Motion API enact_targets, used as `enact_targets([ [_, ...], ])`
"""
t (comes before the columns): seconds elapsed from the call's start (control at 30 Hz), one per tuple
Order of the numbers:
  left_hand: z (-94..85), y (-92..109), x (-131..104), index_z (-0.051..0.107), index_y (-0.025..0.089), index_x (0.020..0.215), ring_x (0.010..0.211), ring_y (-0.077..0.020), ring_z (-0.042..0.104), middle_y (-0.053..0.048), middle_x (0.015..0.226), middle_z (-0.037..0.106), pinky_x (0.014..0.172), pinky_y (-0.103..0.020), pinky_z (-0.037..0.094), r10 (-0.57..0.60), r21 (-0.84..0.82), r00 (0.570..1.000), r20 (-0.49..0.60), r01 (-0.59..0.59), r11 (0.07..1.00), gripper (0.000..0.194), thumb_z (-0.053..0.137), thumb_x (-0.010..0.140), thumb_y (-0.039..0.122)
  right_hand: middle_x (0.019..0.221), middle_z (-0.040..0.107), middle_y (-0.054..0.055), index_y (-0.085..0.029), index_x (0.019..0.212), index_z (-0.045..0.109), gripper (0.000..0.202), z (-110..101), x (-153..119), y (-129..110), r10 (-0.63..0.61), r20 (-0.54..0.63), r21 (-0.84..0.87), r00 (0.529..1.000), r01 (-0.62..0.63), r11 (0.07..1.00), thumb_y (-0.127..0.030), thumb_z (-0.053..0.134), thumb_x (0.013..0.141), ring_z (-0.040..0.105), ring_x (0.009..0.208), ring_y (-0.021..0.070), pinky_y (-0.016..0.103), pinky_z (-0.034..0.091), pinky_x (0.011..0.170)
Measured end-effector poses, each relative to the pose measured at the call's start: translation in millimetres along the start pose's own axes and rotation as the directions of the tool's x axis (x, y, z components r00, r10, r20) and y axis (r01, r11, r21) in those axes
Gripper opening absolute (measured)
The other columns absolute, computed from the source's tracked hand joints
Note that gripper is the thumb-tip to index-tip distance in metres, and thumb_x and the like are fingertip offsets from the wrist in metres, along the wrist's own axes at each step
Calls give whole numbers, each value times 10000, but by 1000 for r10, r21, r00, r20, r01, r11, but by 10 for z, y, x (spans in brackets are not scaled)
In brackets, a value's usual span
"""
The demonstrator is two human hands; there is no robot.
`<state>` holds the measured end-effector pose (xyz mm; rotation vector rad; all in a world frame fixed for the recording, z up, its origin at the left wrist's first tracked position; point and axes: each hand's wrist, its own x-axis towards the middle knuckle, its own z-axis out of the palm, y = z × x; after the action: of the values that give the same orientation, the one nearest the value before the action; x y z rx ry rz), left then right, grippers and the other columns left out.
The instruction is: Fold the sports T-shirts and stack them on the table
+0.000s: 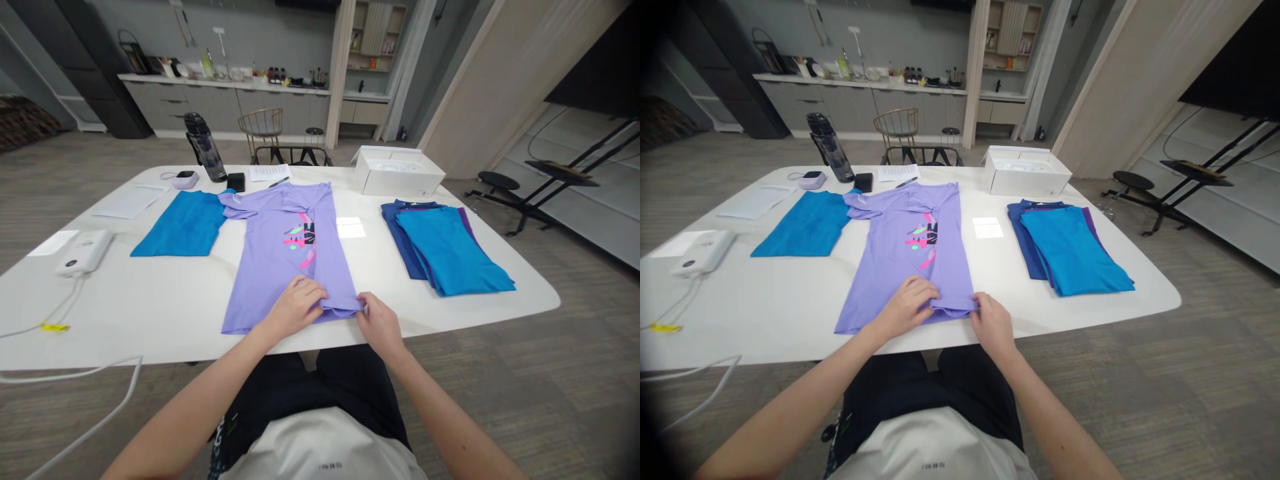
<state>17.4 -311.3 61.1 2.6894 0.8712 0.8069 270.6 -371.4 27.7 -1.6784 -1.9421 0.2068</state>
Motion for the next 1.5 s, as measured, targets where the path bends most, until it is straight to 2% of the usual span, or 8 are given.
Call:
enact_targets([
  [0.13, 4, -32, -62, 618, 217, 949, 1017, -203, 592, -38, 1030, 679, 1035, -419, 370, 22, 72, 990, 138, -32, 997, 71, 598, 882, 201, 1078, 634, 94, -214, 1096, 645, 367, -19, -12, 44, -188, 3, 63, 982, 187, 980, -15, 455, 854, 609, 1039, 247, 395, 508, 909],
  [0.3, 12, -28, -130, 605, 210, 858, 965, -205, 575, -39, 982, 647, 973, -396, 390, 25, 94, 960, 278, -53, 994, 40, 636, 832, 208, 1029, 624, 89, -213, 1122, 698, 334, -145, -2, 64, -333, 197, 19, 922, 336, 942, -53, 504, 902, 581, 976, 245, 404, 472, 865],
  [0.43, -43, 46, -112, 639, 210, 979, 984, -205, 585, -47, 1035, 657, 964, -387, 389, 27, 50, 963, 267, -42, 998, 139, 638, 901, 325, 990, 649, 73, -220, 1211, 675, 265, -258, 37, 30, -328, 252, 29, 910, 332, 943, -256, 614, 955, 586, 960, 240, 395, 435, 861],
  [0.57, -60, 69, -76, 669, 227, 990, 937, -184, 613, -29, 982, 674, 892, -344, 412, 48, -33, 949, 311, -40, 999, 295, 573, 972, 505, 851, 680, 42, -219, 981, 714, 259, -253, 88, 83, -294, 305, 16, 906, 304, 953, -353, 501, 1042, 616, 833, 203, 346, 420, 790],
  [0.77, 53, -25, -27, 666, 232, 1072, 918, -176, 605, -34, 1002, 669, 827, -327, 397, -20, 112, 968, 248, -8, 994, 248, 455, 1052, 361, 763, 669, 9, -216, 948, 661, 232, -176, 190, 96, -256, 281, -33, 925, 276, 961, -386, 528, 1034, 603, 715, 179, 312, 406, 735],
  [0.97, 172, -55, -52, 651, 227, 1135, 980, -200, 584, -55, 1058, 647, 829, -342, 387, 8, 183, 968, 252, -56, 982, 245, 504, 1030, 393, 850, 679, 21, -209, 911, 625, 221, -72, 228, 108, -321, 330, -24, 888, 348, 937, -385, 555, 1025, 609, 754, 169, 309, 397, 749],
  [1.33, 143, 26, -226, 654, 225, 1192, 1032, -199, 587, -65, 1113, 653, 881, -356, 400, 53, 141, 960, 274, -94, 985, 252, 504, 1034, 350, 859, 645, 42, -213, 949, 659, 228, -171, 45, 177, -292, 282, -8, 914, 307, 952, -403, 554, 1017, 602, 780, 187, 310, 417, 751],
  [1.5, 85, 37, -266, 646, 247, 1245, 1074, -195, 597, -63, 1159, 658, 902, -344, 411, 32, 115, 958, 285, -67, 991, 295, 491, 1037, 388, 842, 648, 33, -212, 937, 659, 213, -223, 60, 145, -303, 315, -9, 899, 322, 947, -384, 559, 1014, 602, 762, 180, 309, 408, 746],
])
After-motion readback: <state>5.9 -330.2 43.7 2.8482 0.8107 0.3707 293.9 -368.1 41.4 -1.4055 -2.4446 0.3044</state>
